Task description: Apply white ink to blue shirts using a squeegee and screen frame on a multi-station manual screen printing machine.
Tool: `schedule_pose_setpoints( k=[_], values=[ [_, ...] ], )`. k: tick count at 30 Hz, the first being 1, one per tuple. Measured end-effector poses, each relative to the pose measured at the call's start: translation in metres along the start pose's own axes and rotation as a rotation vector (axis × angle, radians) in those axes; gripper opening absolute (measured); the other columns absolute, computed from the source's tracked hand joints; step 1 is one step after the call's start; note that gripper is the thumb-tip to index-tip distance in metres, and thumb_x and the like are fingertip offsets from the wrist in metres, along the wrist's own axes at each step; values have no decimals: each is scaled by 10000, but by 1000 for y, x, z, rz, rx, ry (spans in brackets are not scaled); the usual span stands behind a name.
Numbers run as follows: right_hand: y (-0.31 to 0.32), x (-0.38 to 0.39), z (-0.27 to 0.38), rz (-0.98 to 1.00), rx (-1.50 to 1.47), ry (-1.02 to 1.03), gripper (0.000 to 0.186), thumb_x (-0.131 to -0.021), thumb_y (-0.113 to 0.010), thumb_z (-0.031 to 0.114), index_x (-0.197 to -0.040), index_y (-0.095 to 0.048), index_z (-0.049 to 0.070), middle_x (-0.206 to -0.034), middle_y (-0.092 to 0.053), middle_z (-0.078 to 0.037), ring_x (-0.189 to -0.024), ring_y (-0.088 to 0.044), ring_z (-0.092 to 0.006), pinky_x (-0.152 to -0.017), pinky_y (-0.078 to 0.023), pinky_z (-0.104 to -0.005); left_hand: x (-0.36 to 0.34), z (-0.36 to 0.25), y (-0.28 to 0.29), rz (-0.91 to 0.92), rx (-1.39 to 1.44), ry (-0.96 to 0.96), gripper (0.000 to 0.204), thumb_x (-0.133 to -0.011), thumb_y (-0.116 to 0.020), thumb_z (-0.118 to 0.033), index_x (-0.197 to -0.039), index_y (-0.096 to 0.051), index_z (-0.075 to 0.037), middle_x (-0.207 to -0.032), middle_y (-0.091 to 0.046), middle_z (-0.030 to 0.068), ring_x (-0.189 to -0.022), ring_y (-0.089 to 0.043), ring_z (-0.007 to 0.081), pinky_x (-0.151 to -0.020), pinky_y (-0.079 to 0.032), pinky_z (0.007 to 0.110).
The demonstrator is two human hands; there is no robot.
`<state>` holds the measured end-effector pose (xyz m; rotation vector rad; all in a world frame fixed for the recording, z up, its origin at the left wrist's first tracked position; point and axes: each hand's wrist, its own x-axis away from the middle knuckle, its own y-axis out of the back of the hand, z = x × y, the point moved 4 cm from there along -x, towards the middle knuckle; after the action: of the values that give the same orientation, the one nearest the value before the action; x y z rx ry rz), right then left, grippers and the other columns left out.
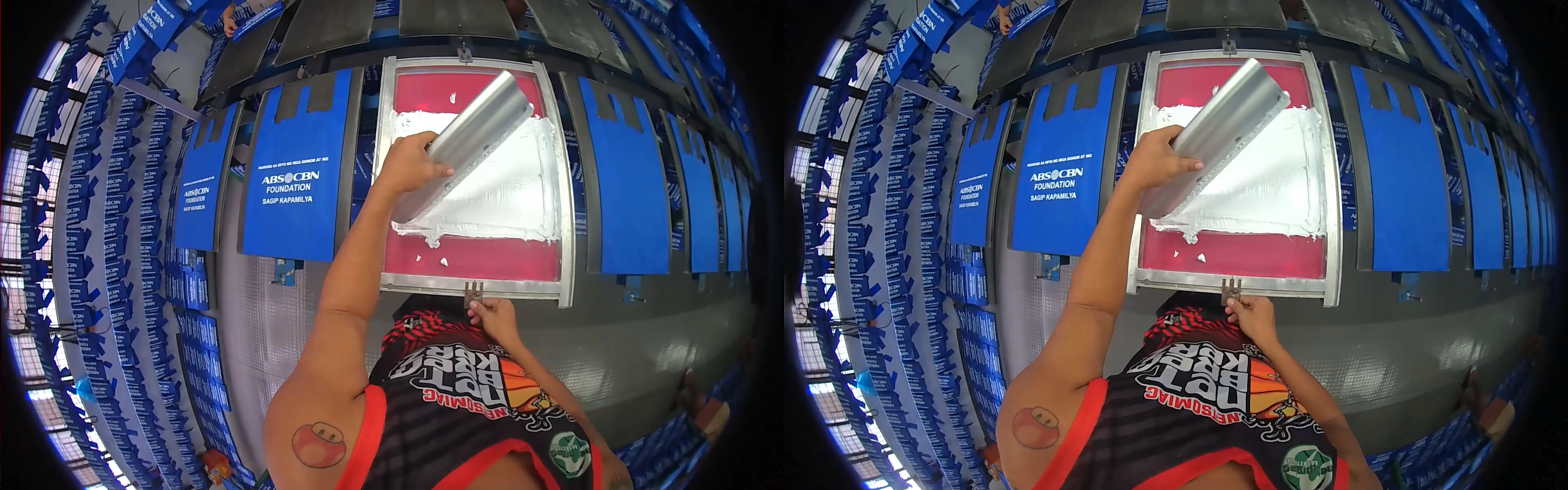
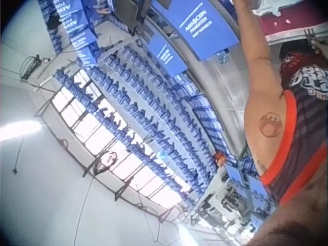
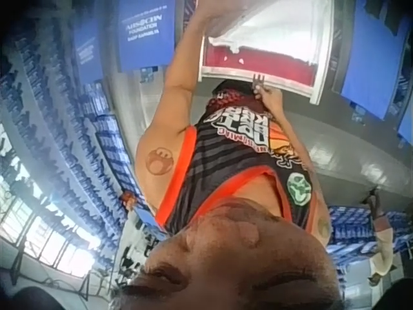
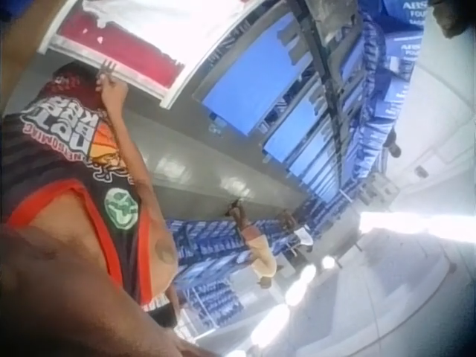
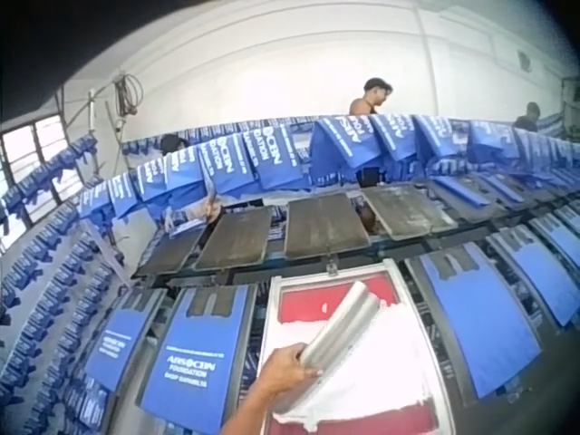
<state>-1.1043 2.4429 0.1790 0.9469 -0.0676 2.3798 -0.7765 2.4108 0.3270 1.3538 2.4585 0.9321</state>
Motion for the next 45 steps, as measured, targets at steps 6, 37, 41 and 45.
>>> schedule_pose_setpoints(
  k=[6,37,41,45],
  values=[
    [-2,2,-4,-15,-53,14,231,-911,-609,165,-890,-691,-50,-735,-685,-80,-590,-632,-113,-566,-500,-236,15,-28,-14,52,-243,-242,461,-627,-810,-203,-1052,-679,-85,-865,-695,166,-806,-678,298,-768,-508,357],
    [133,-61,96,-285,1209,610,66,-721,-553,104,-707,-618,104,-675,-643,-112,-668,-662,-299,-579,-520,-460,98,60,-73,99,-744,-247,161,-632,-727,-127,-760,-632,-104,-671,-634,112,-762,-647,305,-870,-436,517],
    [159,-152,175,-371,1290,592,133,-739,-567,110,-828,-666,116,-737,-669,-119,-695,-668,-304,-616,-528,-428,-6,79,-62,-146,-769,-295,58,-689,-599,-86,-737,-633,-81,-680,-633,136,-648,-630,336,-576,-525,424],
    [179,-212,254,-344,1411,522,167,-708,-618,174,-852,-689,127,-829,-689,-133,-775,-677,-316,-683,-542,-434,-103,48,-23,31,-842,-250,285,-732,-712,-310,-884,-663,-74,-806,-684,153,-762,-673,322,-667,-531,453]
  ],
)
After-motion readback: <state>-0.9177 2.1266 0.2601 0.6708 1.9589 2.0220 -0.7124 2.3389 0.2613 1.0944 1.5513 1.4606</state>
